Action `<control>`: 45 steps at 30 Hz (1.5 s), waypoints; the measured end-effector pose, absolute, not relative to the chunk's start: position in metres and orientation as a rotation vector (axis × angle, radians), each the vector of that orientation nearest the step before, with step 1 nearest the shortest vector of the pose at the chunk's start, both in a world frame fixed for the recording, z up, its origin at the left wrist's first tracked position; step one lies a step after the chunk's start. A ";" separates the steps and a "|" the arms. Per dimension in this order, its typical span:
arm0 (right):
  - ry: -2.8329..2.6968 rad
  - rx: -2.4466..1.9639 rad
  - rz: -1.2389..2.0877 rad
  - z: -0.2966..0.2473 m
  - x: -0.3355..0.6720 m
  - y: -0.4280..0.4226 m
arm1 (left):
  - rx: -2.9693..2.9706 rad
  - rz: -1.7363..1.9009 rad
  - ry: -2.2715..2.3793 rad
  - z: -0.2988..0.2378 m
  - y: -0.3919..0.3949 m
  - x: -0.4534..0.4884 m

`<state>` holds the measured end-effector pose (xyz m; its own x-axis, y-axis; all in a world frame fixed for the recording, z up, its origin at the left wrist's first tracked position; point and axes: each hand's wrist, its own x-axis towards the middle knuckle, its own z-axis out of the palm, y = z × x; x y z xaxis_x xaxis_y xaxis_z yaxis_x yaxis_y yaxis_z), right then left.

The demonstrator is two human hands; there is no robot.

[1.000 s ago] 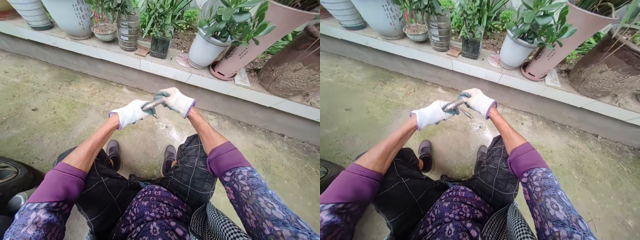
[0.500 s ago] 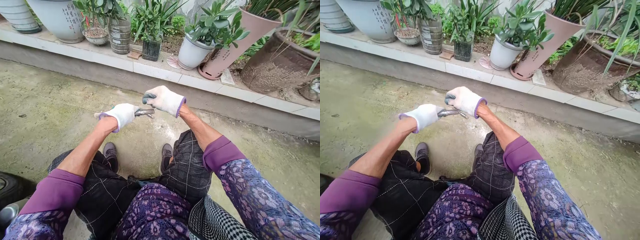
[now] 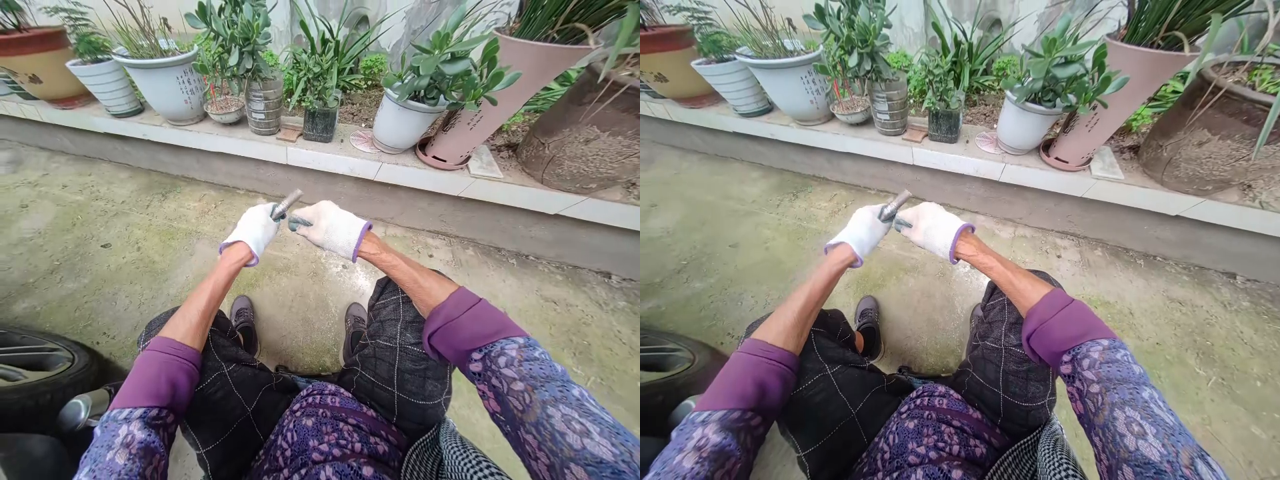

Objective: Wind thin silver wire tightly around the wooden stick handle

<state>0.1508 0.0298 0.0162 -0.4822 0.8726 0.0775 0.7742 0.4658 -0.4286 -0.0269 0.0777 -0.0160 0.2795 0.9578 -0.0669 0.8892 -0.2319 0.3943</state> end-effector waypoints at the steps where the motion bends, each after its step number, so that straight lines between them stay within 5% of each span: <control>1: -2.456 -1.439 0.438 0.019 0.152 0.029 | 2.320 0.192 1.747 -0.019 0.079 -0.027; 8: -2.400 -1.472 0.478 0.009 0.174 0.051 | 2.574 -0.297 1.555 -0.023 0.061 -0.017; 16: -1.937 -1.492 1.157 -0.025 0.176 0.052 | 2.134 0.314 1.350 -0.006 0.049 -0.042; 19: -2.225 -1.461 1.050 -0.036 0.162 0.038 | 2.232 0.265 1.506 -0.017 0.066 -0.049; 25: -2.599 -1.523 0.622 -0.036 0.145 0.041 | 2.402 -0.396 1.431 -0.052 0.062 -0.042; 36: -2.092 -1.488 1.045 -0.045 0.165 0.045 | 1.836 0.431 1.316 -0.022 0.052 -0.042; 45: -2.572 -1.490 0.622 -0.036 0.148 0.039 | 2.453 -0.288 1.523 -0.055 0.055 -0.034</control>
<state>0.1481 0.0393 -0.0356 -0.5141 0.8504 -0.1115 0.8074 0.4360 -0.3974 -0.0344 0.0545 -0.0547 0.4373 0.8511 -0.2904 0.8984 -0.4282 0.0980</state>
